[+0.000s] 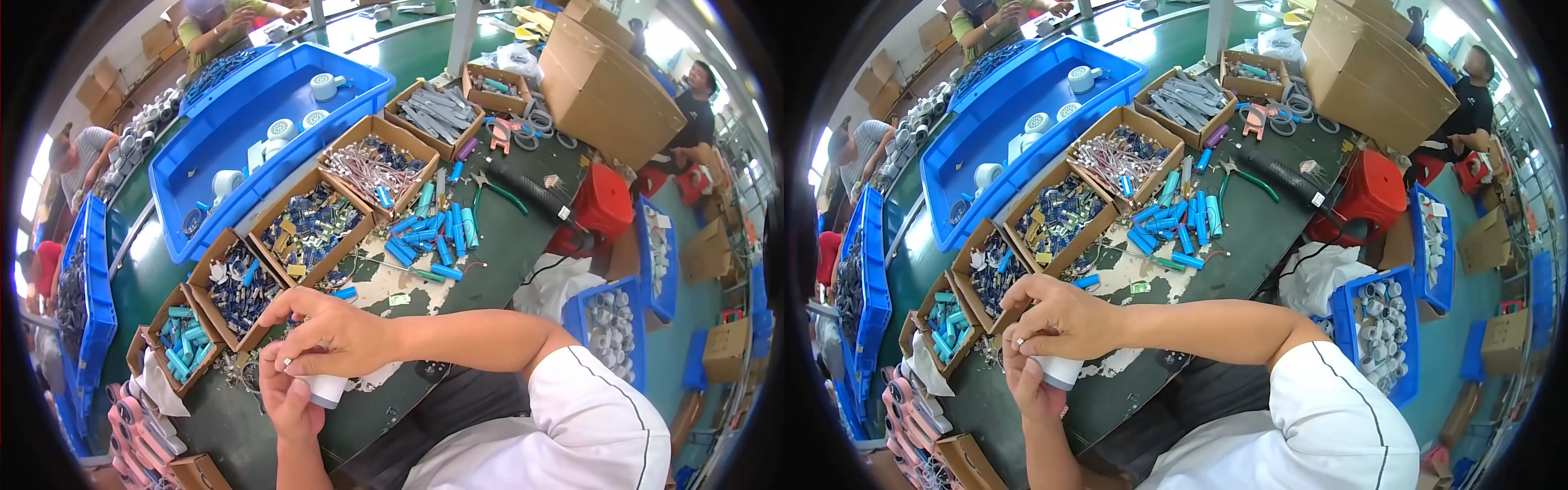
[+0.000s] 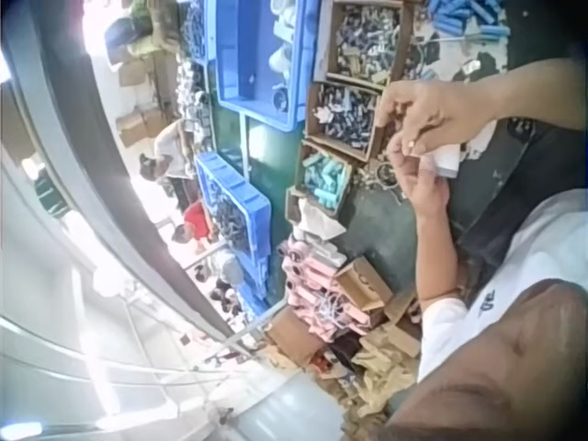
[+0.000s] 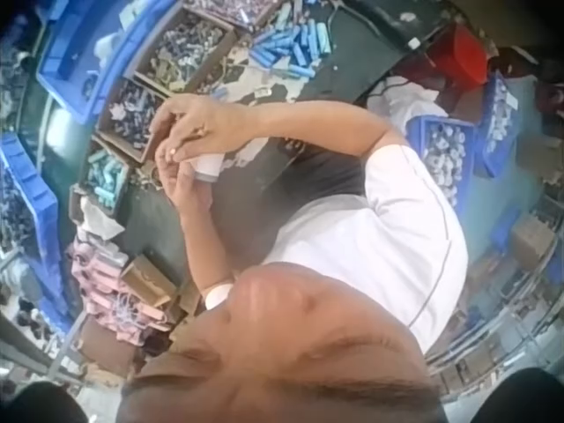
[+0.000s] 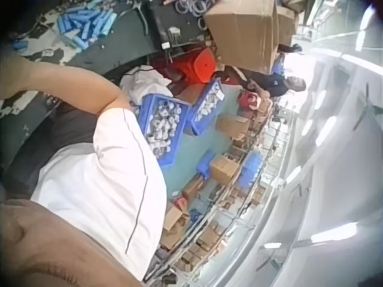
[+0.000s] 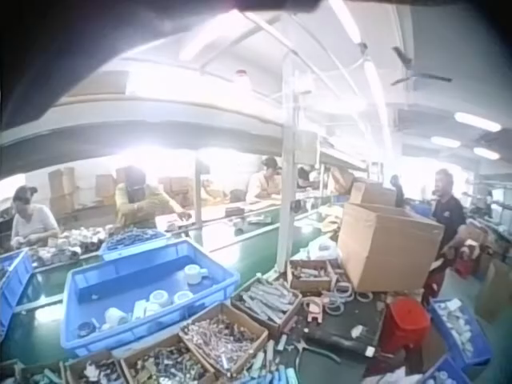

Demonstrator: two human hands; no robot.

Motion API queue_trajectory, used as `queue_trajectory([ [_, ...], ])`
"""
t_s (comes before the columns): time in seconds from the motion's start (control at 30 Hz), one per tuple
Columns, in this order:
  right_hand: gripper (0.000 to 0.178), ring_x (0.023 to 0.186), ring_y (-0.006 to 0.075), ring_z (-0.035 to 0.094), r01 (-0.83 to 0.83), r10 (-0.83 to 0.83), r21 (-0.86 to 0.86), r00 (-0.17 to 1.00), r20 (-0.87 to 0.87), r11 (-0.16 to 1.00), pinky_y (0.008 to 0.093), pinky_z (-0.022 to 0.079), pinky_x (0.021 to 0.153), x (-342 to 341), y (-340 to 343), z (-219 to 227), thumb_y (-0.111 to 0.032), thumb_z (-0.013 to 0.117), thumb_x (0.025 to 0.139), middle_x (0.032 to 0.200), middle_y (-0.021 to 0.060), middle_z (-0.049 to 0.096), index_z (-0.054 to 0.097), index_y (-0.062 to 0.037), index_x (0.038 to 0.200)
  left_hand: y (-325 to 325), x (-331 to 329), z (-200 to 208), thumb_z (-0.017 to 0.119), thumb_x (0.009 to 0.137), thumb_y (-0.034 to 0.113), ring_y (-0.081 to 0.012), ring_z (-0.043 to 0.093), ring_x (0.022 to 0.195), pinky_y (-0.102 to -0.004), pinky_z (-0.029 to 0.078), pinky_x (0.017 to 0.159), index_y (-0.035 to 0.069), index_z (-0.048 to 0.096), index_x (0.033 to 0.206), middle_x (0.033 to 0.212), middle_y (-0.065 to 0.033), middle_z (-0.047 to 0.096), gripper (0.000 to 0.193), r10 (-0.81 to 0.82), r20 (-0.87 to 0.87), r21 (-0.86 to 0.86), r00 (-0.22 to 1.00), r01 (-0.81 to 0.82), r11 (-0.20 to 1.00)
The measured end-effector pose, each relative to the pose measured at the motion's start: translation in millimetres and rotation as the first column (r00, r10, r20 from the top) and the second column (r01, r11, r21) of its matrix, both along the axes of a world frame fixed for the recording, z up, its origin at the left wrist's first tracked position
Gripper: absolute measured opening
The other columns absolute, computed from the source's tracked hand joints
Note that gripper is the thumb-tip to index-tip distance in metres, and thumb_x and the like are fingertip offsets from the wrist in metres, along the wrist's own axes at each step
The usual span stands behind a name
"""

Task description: The person assembles portable fans by inserting a battery, wires, and a circuit board into a portable fan casing, then secures the casing with screws using an electric screwdriver.

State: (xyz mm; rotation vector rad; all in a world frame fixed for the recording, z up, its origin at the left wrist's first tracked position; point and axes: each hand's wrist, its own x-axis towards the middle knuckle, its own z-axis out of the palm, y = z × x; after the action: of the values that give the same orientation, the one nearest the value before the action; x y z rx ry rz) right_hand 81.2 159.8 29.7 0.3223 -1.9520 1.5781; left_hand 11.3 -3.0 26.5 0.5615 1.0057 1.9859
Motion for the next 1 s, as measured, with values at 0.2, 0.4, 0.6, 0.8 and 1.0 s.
queue_trajectory([
  [0.2,0.03,0.117,0.0303,0.054,0.003,-0.001,0.065,0.999,-0.04,0.998,0.0416,0.045,0.096,-2.7,1.7,-1.6,-0.007,0.072,0.086,0.127,0.0143,0.057,0.074,-0.0138,0.116,-4.6,-3.7,-16.9,0.071,0.093,0.022,-0.016,0.062,0.104,-0.0321,0.05,0.092,0.004,0.055,0.114,0.113,-0.0081,0.062,0.032,0.094,-0.118,-0.077,0.989,-0.103,0.992],
  [0.4,0.026,0.107,0.0251,0.061,-0.116,0.116,0.013,0.992,0.04,0.993,0.0351,0.051,0.086,-1.3,3.6,0.6,-0.007,0.071,0.087,0.118,0.0124,0.062,0.073,-0.0096,0.113,-8.0,-2.9,-23.3,0.07,0.094,0.025,-0.0223,0.065,0.107,-0.036,0.052,0.095,0.002,0.058,0.122,0.117,-0.0123,0.066,0.038,0.1,-0.117,0.005,0.988,-0.1,0.995],
  [0.6,0.028,0.094,0.0202,0.066,-0.063,0.069,-0.061,0.993,0.097,0.996,0.0327,0.054,0.08,0.3,16.8,13.1,-0.007,0.075,0.084,0.105,0.0111,0.068,0.071,-0.0026,0.111,-5.8,3.3,-23.8,0.067,0.089,0.006,-0.0238,0.064,0.098,-0.0374,0.05,0.088,0.002,0.066,0.1,0.103,-0.0138,0.067,0.012,0.173,-0.185,0.066,0.967,-0.164,0.984],
  [0.8,0.018,0.084,0.0096,0.063,0.238,-0.194,-0.412,0.97,0.146,0.879,0.0244,0.052,0.076,0.3,44.8,16.2,-0.005,0.065,0.094,0.094,0.004,0.067,0.067,0.0007,0.111,4.8,8.1,-7.4,0.076,0.079,0.001,-0.0253,0.064,0.088,-0.0357,0.051,0.077,0.005,0.075,0.092,0.09,-0.0079,0.068,0.014,-0.067,-0.762,0.046,0.644,0.156,0.987],
  [1.0,0.017,0.072,0.0177,0.064,0.142,-0.22,0.28,0.937,0.271,0.949,0.03,0.05,0.066,-16.1,16.8,6.6,-0.011,0.076,0.083,0.086,0.0064,0.067,0.072,-0.0056,0.098,-0.3,19.8,-5.7,0.08,0.08,0.006,-0.0236,0.064,0.085,-0.0357,0.053,0.077,0.009,0.077,0.092,0.085,-0.0028,0.068,0.013,-0.13,-0.738,0.123,0.663,0.321,0.939],
])
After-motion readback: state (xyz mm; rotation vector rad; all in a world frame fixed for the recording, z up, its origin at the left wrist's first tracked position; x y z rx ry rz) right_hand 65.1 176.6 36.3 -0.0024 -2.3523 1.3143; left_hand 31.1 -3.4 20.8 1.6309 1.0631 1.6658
